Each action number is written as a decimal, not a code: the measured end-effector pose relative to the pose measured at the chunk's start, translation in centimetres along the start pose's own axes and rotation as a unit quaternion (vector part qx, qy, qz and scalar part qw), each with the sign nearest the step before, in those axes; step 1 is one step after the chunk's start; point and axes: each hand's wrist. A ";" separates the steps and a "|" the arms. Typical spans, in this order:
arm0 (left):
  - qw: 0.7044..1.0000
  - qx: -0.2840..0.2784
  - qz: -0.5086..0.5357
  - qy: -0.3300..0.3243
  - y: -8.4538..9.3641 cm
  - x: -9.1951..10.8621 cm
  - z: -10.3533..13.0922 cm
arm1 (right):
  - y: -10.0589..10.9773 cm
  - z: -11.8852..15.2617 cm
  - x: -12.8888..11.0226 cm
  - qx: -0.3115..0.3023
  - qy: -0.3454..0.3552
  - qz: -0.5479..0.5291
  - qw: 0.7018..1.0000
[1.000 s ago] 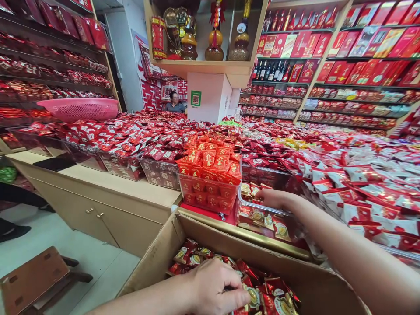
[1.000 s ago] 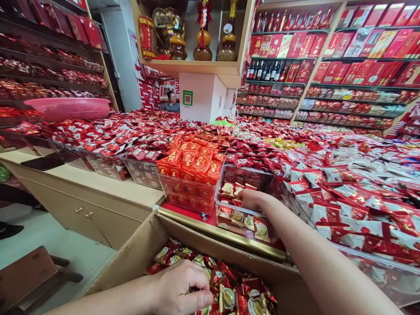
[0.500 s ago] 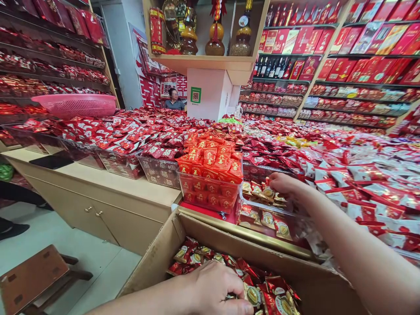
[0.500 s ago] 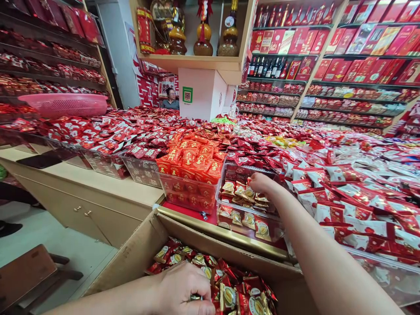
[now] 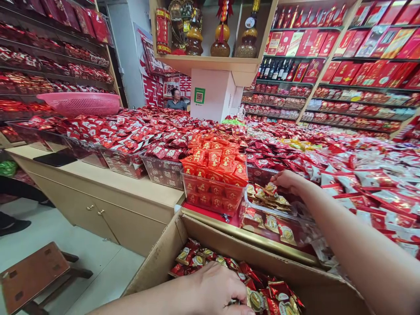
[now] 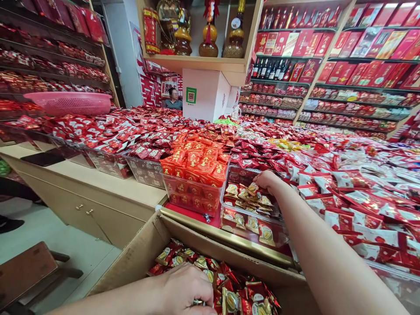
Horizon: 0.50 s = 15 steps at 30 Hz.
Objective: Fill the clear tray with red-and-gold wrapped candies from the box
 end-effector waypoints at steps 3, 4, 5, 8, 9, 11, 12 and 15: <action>1.000 -0.006 -0.002 0.002 0.0 0.0 0.0 | -0.5 -0.1 0.5 -0.009 -0.045 0.029 0.999; 1.000 -0.008 -0.001 0.002 0.0 0.0 0.0 | -0.6 -0.1 0.8 -0.008 -0.050 0.042 0.998; 1.000 -0.009 -0.001 0.002 0.0 0.0 0.0 | -0.7 -0.2 1.0 -0.006 -0.051 0.056 0.997; 1.000 -0.011 -0.005 0.002 0.0 0.0 0.0 | -0.8 -0.7 1.7 0.010 -0.045 0.114 0.992; 1.000 -0.012 -0.007 0.001 0.0 0.0 0.0 | -0.8 -0.9 1.8 0.019 -0.040 0.136 0.990; 1.000 -0.014 -0.010 -0.002 0.0 0.0 0.0 | -0.8 -1.2 2.0 0.040 -0.027 0.176 0.983; 1.000 -0.015 -0.010 -0.002 0.0 0.0 0.0 | -0.9 -1.4 2.1 0.049 -0.020 0.192 0.980; 1.000 -0.019 -0.015 0.000 0.0 0.2 0.0 | -1.0 -1.5 2.2 0.074 -0.007 0.234 0.969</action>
Point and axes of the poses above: each hand's wrist, its own z-axis away from the middle knuckle, its own y-axis out of the back of the hand, x = y × z, and after that the axes turned 12 degrees about -y, right-handed
